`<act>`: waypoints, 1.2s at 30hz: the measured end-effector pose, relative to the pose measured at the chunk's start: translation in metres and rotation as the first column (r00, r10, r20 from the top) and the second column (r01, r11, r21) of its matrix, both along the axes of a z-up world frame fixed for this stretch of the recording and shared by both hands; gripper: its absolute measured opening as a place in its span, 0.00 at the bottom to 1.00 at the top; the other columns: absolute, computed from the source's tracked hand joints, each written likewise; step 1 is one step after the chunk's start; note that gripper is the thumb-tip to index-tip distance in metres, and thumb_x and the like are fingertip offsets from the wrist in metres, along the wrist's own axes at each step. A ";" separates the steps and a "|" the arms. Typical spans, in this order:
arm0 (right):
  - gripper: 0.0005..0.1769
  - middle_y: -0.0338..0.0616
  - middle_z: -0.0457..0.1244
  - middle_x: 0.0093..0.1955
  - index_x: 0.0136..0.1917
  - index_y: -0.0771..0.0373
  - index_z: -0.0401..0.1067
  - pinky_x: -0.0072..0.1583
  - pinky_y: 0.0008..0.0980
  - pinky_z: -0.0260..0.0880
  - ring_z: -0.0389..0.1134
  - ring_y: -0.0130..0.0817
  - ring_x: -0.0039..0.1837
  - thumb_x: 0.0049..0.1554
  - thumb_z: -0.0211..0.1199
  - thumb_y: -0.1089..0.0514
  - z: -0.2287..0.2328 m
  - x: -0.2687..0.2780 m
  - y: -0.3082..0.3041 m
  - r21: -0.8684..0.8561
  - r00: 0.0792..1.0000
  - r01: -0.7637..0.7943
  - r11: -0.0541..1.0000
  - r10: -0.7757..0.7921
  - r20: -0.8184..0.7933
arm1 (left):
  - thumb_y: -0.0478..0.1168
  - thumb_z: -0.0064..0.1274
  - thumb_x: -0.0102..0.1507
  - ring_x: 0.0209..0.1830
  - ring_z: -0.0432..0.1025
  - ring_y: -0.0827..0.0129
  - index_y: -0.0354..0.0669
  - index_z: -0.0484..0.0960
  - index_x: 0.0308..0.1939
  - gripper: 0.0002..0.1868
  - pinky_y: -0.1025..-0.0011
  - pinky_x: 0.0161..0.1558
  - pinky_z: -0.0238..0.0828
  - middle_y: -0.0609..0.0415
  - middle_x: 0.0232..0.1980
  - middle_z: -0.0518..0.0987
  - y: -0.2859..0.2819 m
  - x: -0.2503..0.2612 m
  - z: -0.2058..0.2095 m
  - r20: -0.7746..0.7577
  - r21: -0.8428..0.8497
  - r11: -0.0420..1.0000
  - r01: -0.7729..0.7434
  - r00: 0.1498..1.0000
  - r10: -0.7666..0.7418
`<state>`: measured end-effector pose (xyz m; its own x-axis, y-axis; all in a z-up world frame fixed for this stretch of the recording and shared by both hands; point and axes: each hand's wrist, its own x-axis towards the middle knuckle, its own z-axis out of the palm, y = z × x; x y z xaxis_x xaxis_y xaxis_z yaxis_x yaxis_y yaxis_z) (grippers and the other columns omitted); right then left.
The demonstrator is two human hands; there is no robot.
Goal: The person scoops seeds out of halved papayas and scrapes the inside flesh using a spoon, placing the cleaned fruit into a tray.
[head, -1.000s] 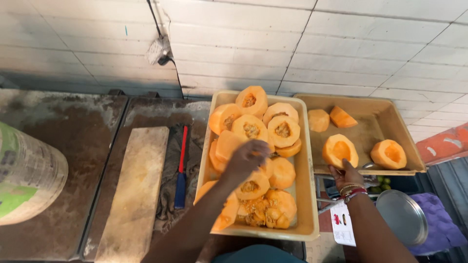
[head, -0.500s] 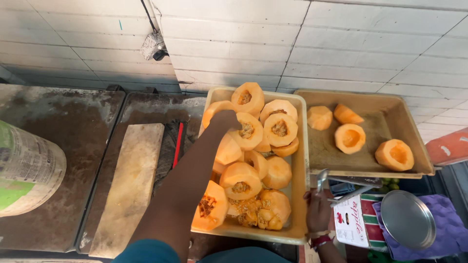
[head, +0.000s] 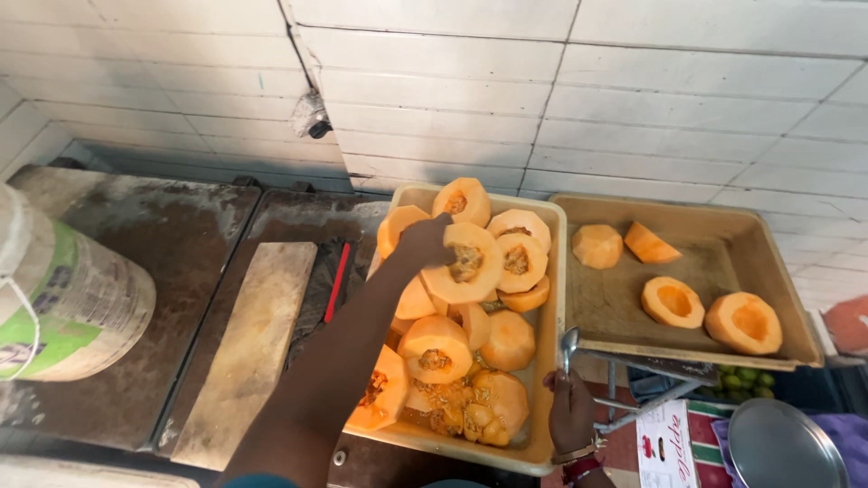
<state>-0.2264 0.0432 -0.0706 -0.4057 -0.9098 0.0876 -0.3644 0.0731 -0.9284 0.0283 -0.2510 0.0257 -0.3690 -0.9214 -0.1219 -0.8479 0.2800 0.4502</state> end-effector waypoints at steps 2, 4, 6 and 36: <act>0.21 0.41 0.67 0.39 0.47 0.65 0.74 0.47 0.34 0.68 0.66 0.30 0.42 0.68 0.46 0.50 0.026 0.009 -0.009 -0.043 1.000 -0.001 0.999 0.001 -0.004 | 0.47 0.66 0.52 0.53 0.79 0.51 0.47 0.73 0.60 0.34 0.57 0.53 0.75 0.44 0.50 0.84 0.040 0.002 0.018 -0.235 0.032 0.997 -0.064 0.969 0.070; 0.21 0.34 0.66 0.57 0.62 0.63 0.69 0.55 0.34 0.74 0.70 0.25 0.58 0.66 0.44 0.49 0.055 0.023 -0.021 -0.150 0.878 -0.062 0.987 0.125 0.461 | 0.44 0.66 0.51 0.53 0.79 0.54 0.44 0.71 0.64 0.38 0.61 0.53 0.76 0.44 0.52 0.83 0.085 -0.002 0.031 -0.438 0.123 0.985 -0.118 0.885 0.161; 0.23 0.40 0.64 0.52 0.68 0.62 0.69 0.53 0.38 0.74 0.67 0.27 0.53 0.70 0.44 0.48 0.087 0.033 -0.030 -0.099 0.788 -0.030 0.995 0.084 0.609 | 0.40 0.65 0.51 0.54 0.79 0.59 0.41 0.66 0.68 0.42 0.63 0.54 0.77 0.44 0.56 0.81 0.129 -0.011 0.038 -0.601 0.288 0.952 -0.105 0.754 0.265; 0.14 0.41 0.64 0.38 0.59 0.57 0.78 0.40 0.32 0.65 0.66 0.31 0.36 0.59 0.64 0.63 0.201 0.014 -0.005 -0.315 0.801 -0.481 0.818 0.265 -0.537 | 0.71 0.64 0.52 0.78 0.60 0.55 0.50 0.55 0.80 0.61 0.48 0.75 0.58 0.50 0.78 0.64 0.297 -0.014 -0.042 -0.677 0.324 0.783 0.531 -0.448 0.584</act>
<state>-0.2127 0.0379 0.1307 0.1441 -0.8066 0.5733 -0.6572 -0.5111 -0.5539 0.0142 0.0464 -0.0165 -0.4115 -0.9108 0.0318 0.8521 -0.3721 0.3679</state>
